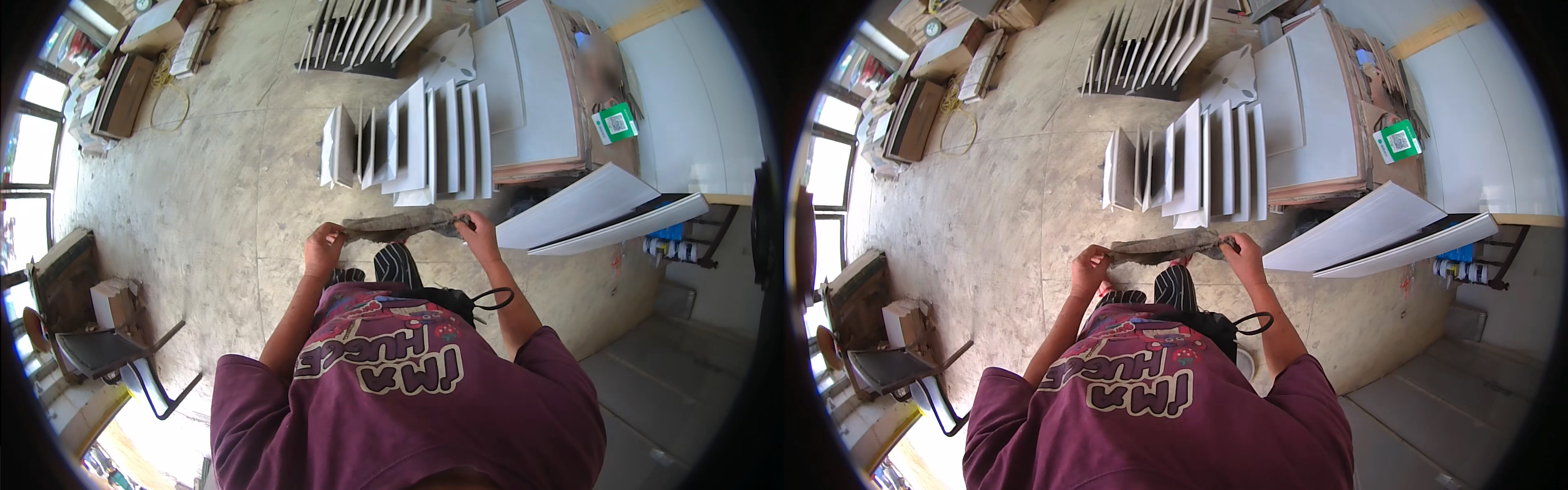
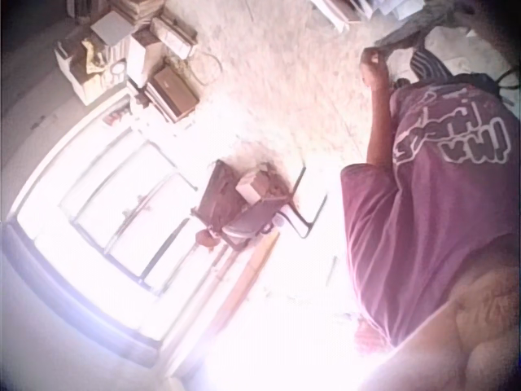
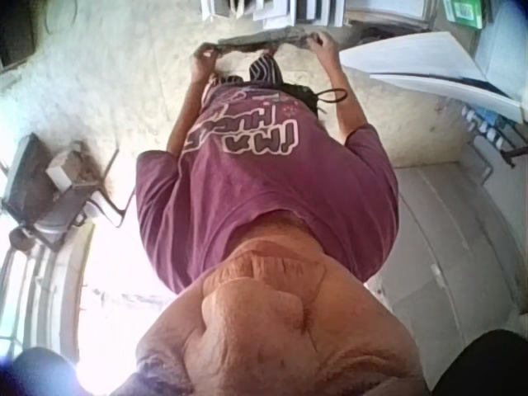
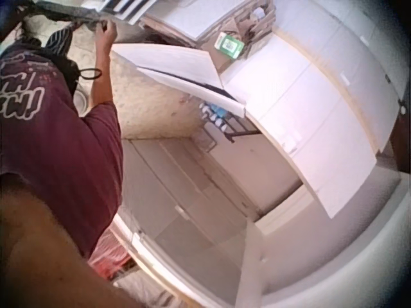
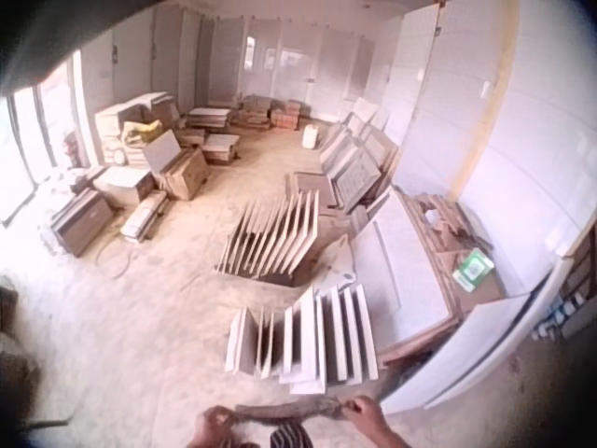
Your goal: The person cleans a stack of tiles and individual smaller tiles with a cloth by hand.
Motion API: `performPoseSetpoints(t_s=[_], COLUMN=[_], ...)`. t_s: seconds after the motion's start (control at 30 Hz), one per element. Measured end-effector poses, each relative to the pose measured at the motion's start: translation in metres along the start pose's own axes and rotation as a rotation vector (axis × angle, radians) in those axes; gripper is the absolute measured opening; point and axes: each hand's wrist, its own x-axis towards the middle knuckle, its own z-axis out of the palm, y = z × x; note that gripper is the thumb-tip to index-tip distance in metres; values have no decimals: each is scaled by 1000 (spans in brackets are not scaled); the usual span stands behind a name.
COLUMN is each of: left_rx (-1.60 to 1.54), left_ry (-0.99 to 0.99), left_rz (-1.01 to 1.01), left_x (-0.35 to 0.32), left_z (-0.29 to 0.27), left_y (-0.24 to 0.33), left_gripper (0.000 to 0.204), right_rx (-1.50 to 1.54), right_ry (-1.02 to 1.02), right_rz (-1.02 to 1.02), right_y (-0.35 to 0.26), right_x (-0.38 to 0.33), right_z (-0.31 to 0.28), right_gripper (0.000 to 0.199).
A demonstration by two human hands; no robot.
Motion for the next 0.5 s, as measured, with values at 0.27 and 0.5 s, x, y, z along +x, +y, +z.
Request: performPoseSetpoints(t_s=[0.27,0.5], left_rx=[-70,-260], left_ry=[155,369], left_rz=[56,116], left_x=[-12,0], left_z=[-101,-166], left_y=[-23,-21], left_gripper=[11,12], right_rx=[-35,64], right_ry=[-49,69], right_rz=[-174,-169], right_y=[-96,-174], right_x=[-1,3], right_z=[56,65], right_gripper=[17,13])
